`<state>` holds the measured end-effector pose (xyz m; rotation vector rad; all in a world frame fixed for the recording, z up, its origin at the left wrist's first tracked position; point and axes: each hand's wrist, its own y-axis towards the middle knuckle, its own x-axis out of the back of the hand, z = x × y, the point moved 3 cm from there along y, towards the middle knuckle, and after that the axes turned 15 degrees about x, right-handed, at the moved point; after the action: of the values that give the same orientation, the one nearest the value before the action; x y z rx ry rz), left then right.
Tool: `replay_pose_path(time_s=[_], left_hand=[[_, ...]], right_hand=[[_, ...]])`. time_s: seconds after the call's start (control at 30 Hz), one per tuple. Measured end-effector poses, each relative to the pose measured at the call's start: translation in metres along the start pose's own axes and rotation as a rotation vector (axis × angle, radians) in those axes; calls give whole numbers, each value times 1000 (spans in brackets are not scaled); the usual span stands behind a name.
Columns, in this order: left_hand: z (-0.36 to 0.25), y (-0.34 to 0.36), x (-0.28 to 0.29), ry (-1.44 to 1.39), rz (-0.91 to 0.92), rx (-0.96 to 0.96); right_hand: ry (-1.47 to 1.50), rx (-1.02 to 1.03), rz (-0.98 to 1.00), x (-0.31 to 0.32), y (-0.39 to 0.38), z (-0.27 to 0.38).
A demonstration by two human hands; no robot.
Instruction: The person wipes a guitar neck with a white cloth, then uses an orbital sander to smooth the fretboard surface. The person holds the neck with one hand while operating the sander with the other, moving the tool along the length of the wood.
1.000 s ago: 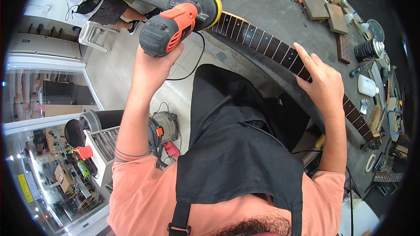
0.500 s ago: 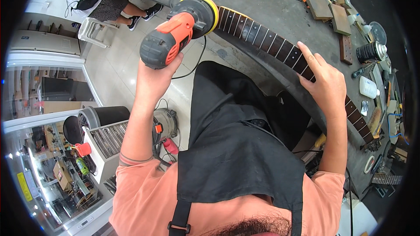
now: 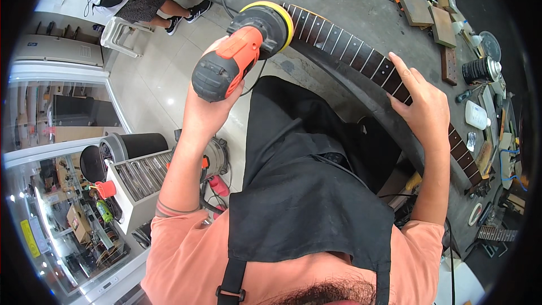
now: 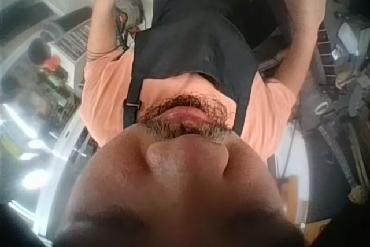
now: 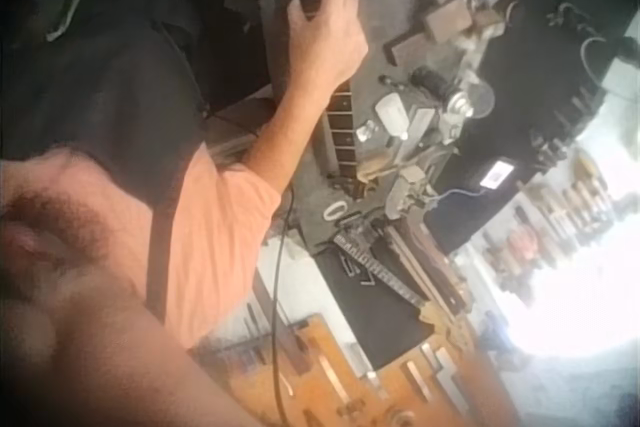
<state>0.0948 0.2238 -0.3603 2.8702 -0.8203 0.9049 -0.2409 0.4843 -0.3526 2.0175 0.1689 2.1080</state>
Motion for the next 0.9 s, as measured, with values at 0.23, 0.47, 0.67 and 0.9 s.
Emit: replay_pose_path(time_s=[0.23,0.47,0.67,0.9], left_hand=[[-15,9,4,139,-80,-240],[-26,11,-1,94,-57,-137],[-36,13,-3,81,-29,-88],[-28,11,-3,58,-49,-32]], right_hand=[[-64,37,-18,0,-2,4],[-95,52,-28,1,-4,6],[-98,49,-26,1,-5,7],[-99,55,-44,0,-6,8]])
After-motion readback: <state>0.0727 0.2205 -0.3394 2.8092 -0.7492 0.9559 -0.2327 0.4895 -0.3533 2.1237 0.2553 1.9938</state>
